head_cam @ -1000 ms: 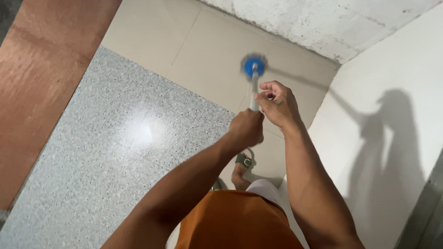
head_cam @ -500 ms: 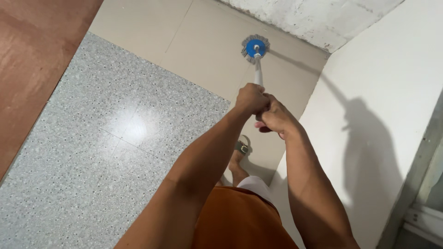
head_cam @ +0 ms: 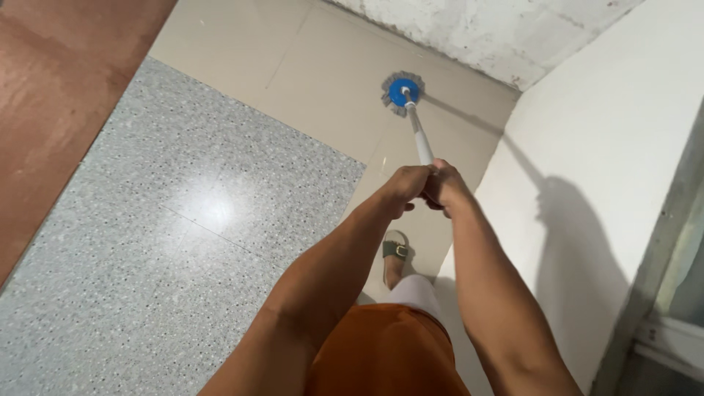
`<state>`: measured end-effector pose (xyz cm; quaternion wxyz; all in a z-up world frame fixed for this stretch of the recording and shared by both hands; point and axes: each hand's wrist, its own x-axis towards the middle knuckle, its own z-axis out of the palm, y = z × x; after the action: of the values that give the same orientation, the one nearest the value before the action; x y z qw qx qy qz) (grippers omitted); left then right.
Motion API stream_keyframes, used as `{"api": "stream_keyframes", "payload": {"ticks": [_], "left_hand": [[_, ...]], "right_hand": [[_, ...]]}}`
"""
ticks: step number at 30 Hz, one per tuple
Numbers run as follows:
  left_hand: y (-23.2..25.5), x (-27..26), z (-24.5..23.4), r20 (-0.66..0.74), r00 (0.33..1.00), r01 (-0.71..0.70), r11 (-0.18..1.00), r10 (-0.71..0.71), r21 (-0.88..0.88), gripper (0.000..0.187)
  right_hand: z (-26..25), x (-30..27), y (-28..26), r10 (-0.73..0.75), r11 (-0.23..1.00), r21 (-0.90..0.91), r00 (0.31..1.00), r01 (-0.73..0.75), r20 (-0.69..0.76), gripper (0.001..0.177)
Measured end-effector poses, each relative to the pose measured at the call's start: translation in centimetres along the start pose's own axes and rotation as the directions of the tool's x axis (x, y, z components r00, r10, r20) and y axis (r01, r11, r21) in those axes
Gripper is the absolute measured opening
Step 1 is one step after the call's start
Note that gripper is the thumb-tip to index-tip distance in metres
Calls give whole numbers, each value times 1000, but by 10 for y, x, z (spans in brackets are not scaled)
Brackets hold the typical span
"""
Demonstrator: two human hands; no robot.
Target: The person is mopping a tiled floor using a mop with a blue head and a white handle. The person dips the mop into a red bucket of water and continues mopping the floor.
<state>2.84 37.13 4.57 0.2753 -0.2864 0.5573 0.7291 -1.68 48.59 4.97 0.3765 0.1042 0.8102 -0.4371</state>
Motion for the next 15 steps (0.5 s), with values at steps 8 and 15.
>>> {"api": "stream_keyframes", "payload": {"ticks": [8, 15], "left_hand": [[-19, 61, -15, -328, 883, -333, 941, 334, 64, 41], [0, 50, -1, -446, 862, -196, 970, 241, 146, 50]], "right_hand": [[-47, -51, -52, -187, 634, -752, 980, 179, 75, 62], [-51, -69, -63, -245, 592, -766, 961, 252, 127, 54]]}}
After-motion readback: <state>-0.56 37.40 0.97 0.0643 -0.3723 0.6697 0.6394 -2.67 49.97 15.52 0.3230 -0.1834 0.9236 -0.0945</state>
